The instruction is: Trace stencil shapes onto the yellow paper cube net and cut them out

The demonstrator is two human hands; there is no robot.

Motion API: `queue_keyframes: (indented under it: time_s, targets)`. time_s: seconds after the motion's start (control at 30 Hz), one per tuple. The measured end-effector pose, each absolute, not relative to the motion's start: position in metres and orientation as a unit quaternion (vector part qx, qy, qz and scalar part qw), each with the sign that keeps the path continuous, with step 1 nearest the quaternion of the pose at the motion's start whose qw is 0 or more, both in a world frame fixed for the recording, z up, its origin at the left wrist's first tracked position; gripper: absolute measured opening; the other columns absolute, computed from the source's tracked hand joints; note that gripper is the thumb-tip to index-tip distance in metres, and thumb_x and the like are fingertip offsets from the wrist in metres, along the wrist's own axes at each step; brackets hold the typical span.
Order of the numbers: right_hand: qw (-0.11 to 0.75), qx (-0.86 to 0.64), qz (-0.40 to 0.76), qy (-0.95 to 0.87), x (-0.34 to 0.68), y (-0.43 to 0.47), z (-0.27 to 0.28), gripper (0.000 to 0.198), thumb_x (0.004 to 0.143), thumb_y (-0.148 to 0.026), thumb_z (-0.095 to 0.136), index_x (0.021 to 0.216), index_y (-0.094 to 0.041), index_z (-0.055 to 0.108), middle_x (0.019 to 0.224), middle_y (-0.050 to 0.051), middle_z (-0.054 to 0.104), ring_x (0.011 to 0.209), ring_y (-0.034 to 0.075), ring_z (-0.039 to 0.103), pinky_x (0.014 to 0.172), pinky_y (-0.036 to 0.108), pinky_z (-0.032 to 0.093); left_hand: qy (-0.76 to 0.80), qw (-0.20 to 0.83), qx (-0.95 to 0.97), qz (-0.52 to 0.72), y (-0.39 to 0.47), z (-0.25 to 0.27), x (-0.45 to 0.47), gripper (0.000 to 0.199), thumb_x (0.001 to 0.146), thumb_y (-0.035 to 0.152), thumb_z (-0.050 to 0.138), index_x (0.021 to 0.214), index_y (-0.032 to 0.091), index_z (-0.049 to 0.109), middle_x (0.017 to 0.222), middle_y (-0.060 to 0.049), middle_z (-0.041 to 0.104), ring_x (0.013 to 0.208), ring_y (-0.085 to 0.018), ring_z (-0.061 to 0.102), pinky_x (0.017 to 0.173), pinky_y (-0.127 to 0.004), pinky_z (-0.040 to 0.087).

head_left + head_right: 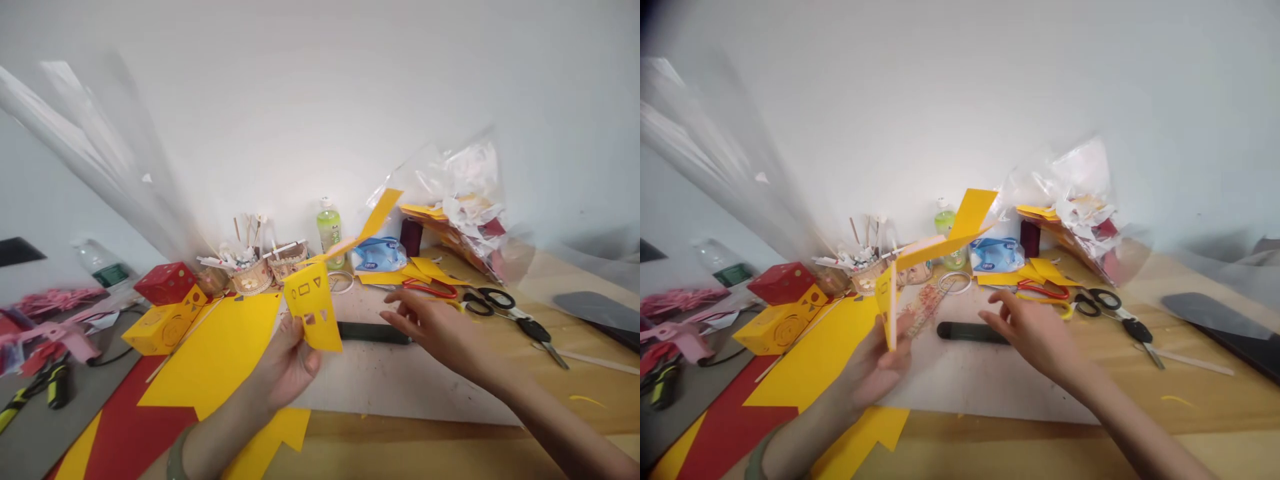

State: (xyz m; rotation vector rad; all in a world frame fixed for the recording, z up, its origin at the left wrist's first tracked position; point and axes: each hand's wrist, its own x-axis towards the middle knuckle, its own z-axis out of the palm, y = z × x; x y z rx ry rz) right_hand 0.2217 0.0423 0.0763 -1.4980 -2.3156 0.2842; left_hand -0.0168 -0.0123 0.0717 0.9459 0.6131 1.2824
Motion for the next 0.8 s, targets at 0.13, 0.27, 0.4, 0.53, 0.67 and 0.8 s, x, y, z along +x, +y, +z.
queue_keyframes:
  time_s: [0.13, 0.27, 0.4, 0.53, 0.67, 0.8]
  targets:
    - [0.34, -0.38, 0.374, -0.774, 0.195, 0.037, 0.082, 0.065, 0.088, -0.064, 0.039, 0.138, -0.023, 0.03, 0.132, 0.016, 0.055, 0.117, 0.024, 0.056, 0.088, 0.039, 0.051, 0.218, 0.715, 0.376, 0.547, -0.027, 0.075, -0.001, 0.033, 0.071, 0.054, 0.074, 0.094, 0.031, 0.07, 0.052, 0.008, 0.041, 0.036, -0.001, 0.031, 0.036, -0.01, 0.03]
    - [0.405, -0.293, 0.589, -0.635, 0.171, 0.034, 0.091, 0.08, 0.072, -0.074, 0.055, 0.137, -0.031, 0.033, 0.149, 0.012, 0.037, 0.133, 0.027, 0.04, 0.103, 0.05, 0.038, 0.15, 0.79, 0.297, 0.515, -0.044, 0.087, 0.013, 0.02, 0.073, 0.039, 0.076, 0.086, 0.024, 0.071, 0.047, 0.008, 0.035, 0.04, -0.003, 0.037, 0.042, -0.011, 0.032]
    - [0.473, -0.259, 0.652, -0.533, 0.153, 0.037, 0.109, 0.057, 0.069, -0.062, 0.068, 0.113, -0.028, 0.056, 0.124, 0.008, 0.062, 0.112, 0.025, 0.058, 0.097, 0.045, 0.043, 0.117, 0.816, 0.269, 0.498, -0.052, 0.09, 0.022, 0.022, 0.074, 0.034, 0.076, 0.089, 0.02, 0.067, 0.048, 0.008, 0.038, 0.041, -0.004, 0.038, 0.043, -0.013, 0.03]
    - [0.503, -0.268, 0.629, -0.529, 0.145, 0.036, 0.121, 0.031, 0.071, -0.048, 0.072, 0.086, -0.021, 0.067, 0.093, 0.004, 0.071, 0.087, 0.019, 0.064, 0.083, 0.035, 0.049, 0.092, 0.844, 0.268, 0.455, -0.049, 0.084, 0.025, 0.021, 0.082, 0.034, 0.067, 0.073, 0.019, 0.055, 0.047, 0.007, 0.036, 0.037, -0.006, 0.032, 0.041, -0.016, 0.026]
    - [0.554, -0.277, 0.573, -0.537, 0.145, 0.03, 0.121, 0.023, 0.07, -0.042, 0.074, 0.078, -0.022, 0.066, 0.079, -0.001, 0.066, 0.074, 0.014, 0.058, 0.07, 0.028, 0.048, 0.064, 0.855, 0.29, 0.425, -0.044, 0.077, 0.025, 0.029, 0.087, 0.035, 0.06, 0.068, 0.019, 0.044, 0.046, 0.007, 0.033, 0.034, -0.008, 0.028, 0.038, -0.018, 0.025]
    - [0.573, -0.281, 0.543, -0.546, 0.145, 0.027, 0.119, 0.024, 0.071, -0.043, 0.073, 0.073, -0.021, 0.065, 0.068, -0.002, 0.061, 0.064, 0.013, 0.051, 0.059, 0.026, 0.044, 0.048, 0.86, 0.299, 0.412, -0.044, 0.076, 0.023, 0.032, 0.085, 0.037, 0.063, 0.067, 0.019, 0.043, 0.047, 0.007, 0.035, 0.034, -0.007, 0.033, 0.039, -0.018, 0.026]
